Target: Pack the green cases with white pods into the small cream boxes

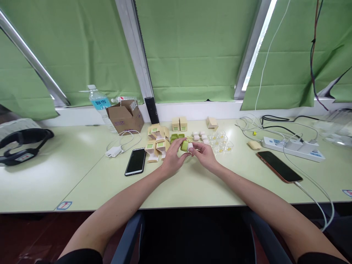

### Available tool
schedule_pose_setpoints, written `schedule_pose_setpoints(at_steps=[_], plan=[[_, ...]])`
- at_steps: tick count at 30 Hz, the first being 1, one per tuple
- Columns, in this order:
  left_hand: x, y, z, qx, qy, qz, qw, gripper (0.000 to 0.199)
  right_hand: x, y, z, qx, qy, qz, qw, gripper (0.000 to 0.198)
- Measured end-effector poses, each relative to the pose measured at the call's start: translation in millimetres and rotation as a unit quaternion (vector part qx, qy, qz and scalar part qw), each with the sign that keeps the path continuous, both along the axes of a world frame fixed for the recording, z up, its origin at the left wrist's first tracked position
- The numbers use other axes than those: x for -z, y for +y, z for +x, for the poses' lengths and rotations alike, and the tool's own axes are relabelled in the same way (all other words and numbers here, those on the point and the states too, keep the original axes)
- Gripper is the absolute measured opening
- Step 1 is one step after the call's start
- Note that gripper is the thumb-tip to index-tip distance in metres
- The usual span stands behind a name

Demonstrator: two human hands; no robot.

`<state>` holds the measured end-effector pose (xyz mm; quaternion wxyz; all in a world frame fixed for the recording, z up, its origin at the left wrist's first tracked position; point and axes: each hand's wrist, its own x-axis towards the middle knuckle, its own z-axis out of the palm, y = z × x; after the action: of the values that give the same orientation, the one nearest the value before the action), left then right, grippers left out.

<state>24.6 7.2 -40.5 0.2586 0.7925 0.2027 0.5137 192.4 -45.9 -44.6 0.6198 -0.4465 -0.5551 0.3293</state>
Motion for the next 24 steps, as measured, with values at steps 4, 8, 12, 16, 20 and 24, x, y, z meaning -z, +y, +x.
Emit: schedule_pose_setpoints(at_steps=[4, 8, 12, 16, 20, 24], plan=[[1.7, -2.1, -0.5, 0.000, 0.016, 0.010, 1.000, 0.049, -1.2, -1.3, -2.5, -0.008, 0.009, 0.000, 1.000, 0.044], [2.9, -2.1, -2.5, 0.010, 0.043, 0.023, 0.999, 0.053, -1.5, -0.4, -1.5, -0.013, 0.015, -0.010, 1.000, 0.044], [3.3, -0.1, -4.1, 0.015, 0.067, 0.024, 0.997, 0.054, -2.4, 0.2, -0.7, -0.025, 0.035, -0.026, 0.999, 0.043], [3.0, 3.5, -4.6, 0.013, 0.079, 0.041, 0.996, 0.055, -3.0, -0.5, -0.9, -0.027, 0.046, -0.026, 0.998, 0.044], [2.0, 5.9, -4.6, 0.010, 0.084, 0.066, 0.994, 0.057, -0.9, 0.0, -0.2, -0.021, 0.058, -0.037, 0.997, 0.052], [1.7, 6.2, -4.2, 0.000, 0.085, 0.088, 0.992, 0.057, 0.6, 0.5, -0.2, -0.014, 0.067, -0.041, 0.997, 0.057]])
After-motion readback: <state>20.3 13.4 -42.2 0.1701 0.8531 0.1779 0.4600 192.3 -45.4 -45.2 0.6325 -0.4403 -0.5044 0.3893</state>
